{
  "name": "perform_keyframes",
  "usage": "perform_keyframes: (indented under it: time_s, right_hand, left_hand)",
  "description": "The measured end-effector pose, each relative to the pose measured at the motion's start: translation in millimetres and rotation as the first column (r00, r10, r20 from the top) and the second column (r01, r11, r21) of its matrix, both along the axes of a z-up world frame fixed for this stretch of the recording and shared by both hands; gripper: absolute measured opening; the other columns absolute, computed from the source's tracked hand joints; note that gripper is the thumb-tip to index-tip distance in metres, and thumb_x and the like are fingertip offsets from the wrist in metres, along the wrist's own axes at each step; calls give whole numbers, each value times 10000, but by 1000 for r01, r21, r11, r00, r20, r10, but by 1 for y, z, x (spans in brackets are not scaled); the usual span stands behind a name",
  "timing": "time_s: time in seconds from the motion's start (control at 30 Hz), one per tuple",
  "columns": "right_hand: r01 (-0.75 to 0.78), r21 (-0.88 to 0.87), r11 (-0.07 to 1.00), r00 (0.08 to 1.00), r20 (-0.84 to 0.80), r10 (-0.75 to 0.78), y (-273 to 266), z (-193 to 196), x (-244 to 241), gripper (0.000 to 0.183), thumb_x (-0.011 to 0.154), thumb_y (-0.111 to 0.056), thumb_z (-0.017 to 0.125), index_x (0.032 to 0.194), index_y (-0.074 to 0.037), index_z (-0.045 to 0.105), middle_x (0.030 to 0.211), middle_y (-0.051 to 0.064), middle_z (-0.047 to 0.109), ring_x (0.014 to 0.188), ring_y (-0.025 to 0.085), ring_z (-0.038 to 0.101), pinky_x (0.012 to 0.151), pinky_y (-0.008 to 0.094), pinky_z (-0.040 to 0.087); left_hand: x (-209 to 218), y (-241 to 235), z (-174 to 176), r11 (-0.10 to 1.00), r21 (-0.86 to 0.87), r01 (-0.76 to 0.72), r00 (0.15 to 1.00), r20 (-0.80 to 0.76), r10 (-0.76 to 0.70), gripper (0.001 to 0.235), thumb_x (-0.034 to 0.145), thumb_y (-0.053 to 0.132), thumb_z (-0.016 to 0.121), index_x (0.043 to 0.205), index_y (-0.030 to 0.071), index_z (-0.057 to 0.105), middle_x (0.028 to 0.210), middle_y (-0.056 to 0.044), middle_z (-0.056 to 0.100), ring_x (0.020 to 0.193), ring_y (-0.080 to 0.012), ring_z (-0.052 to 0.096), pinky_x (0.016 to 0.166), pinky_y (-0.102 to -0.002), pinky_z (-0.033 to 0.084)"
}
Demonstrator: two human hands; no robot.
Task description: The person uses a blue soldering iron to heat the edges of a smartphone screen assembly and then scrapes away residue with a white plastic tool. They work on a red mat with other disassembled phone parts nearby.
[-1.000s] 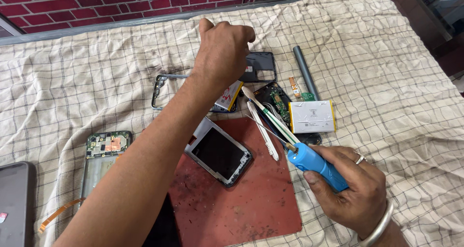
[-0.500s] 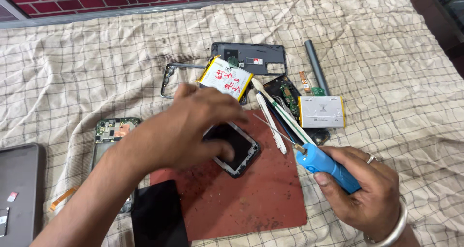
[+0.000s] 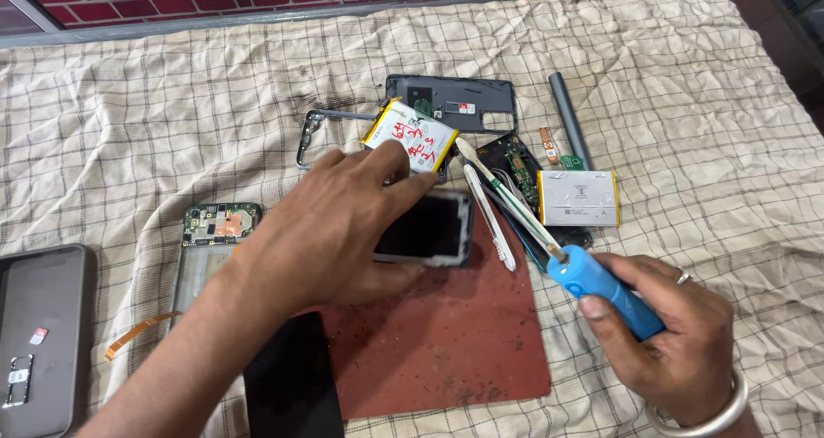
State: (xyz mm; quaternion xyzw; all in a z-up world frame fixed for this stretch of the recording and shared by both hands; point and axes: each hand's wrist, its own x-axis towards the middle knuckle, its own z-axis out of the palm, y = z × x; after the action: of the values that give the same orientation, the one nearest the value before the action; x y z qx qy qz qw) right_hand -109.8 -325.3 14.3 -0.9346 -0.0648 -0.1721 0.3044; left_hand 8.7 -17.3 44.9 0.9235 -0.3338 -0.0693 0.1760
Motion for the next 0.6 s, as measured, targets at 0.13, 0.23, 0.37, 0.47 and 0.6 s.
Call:
perform_keyframes:
  time_s: [0.13,0.23,0.37,0.47,0.6]
  right_hand:
    - [47,7,999,999,7,-47,0,1,0,339,852,-162,763,1142,10,736,834,83,756,617,108,660,523,253,477]
    - [48,-14,999,999,5,-48,0,4,2,335,860,-170,769,1135,19,733,838,87,756,631,118,656,524,254,479]
    - [13,-76,997,1000,13,-12,4,7,10,327,844,-173,766,1105,20,729,829,91,757,580,107,683,494,263,481]
    - [-22,-116,993,1000,8,23,4,8,17,328,842,-190,765,1093,18,730,841,100,763,581,122,698,489,268,496]
    - [-34,-133,991,996,-92,21,1,10,26,376,860,-239,769,1146,1,730,842,94,781,594,155,687,451,278,510]
  left_hand:
    - [-3,-19,1,967,-185,-176,984,-48,170,790,730,391,825,1368,19,546,1121,-216,673,962,-374,700,841,-486,566]
    - [-3,-28,-6,919,-297,-260,966,-79,247,780,813,333,772,1447,9,453,1059,-273,683,957,-423,688,849,-517,538]
    - [-2,-30,-15,898,-333,-288,957,-141,255,686,899,155,631,1551,119,421,1028,-275,709,986,-427,689,896,-522,516]
    - [1,-26,-18,874,-400,-278,956,-202,211,526,936,130,611,1446,88,487,1051,-264,723,1021,-419,697,903,-506,521]
    - [1,-22,-20,824,-368,-430,871,-408,272,464,925,152,615,1356,58,474,1060,-240,734,1022,-385,707,874,-487,531]
